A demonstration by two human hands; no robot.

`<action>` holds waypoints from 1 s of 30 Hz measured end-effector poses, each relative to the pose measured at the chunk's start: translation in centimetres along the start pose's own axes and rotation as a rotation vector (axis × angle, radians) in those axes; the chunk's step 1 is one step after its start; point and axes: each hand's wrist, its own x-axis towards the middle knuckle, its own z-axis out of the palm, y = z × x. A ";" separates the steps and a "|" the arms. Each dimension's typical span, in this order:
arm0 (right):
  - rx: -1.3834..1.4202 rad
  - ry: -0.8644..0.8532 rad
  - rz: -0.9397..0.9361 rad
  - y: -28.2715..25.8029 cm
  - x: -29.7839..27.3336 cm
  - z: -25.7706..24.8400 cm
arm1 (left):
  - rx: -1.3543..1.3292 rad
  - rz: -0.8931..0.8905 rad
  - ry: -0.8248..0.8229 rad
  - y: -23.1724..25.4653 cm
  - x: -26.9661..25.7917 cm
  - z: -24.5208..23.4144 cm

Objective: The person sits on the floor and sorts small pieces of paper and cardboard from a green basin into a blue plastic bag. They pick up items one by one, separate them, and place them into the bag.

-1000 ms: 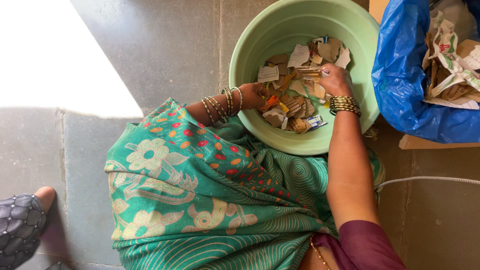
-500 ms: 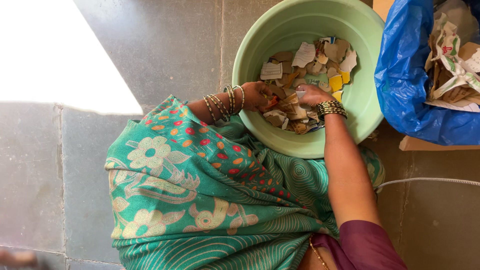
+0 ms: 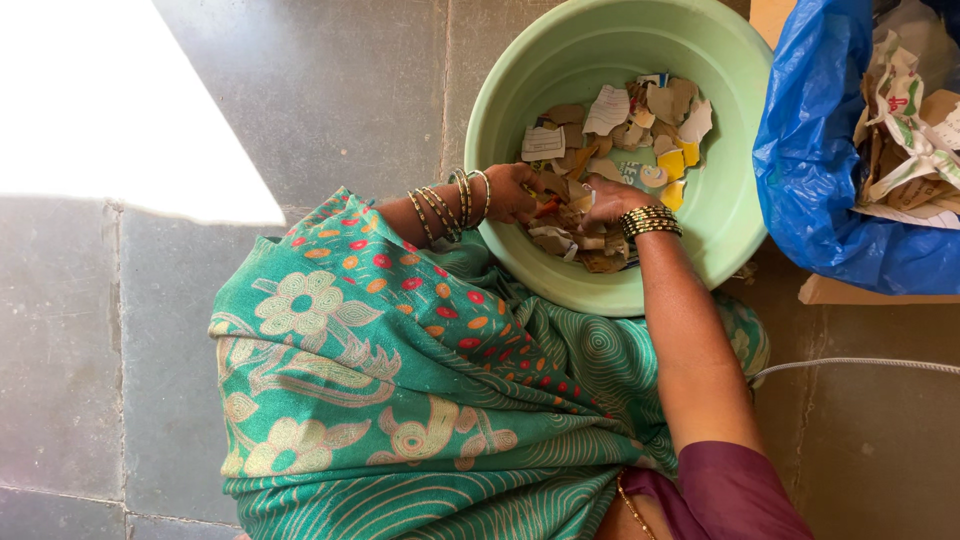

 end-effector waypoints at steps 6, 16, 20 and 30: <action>-0.218 0.031 0.082 -1.3 -1.0 -0.8 | 0.002 0.027 0.009 -0.4 0.5 0.1; -0.059 -0.017 -0.043 2.1 3.0 1.3 | 0.026 0.008 0.030 -0.4 0.7 0.2; -0.006 0.080 -0.121 3.1 3.4 0.7 | 0.021 0.041 0.028 -0.6 0.9 0.1; 0.839 0.476 -0.533 3.7 -0.6 -8.1 | 0.476 0.209 0.121 3.3 -0.7 -2.2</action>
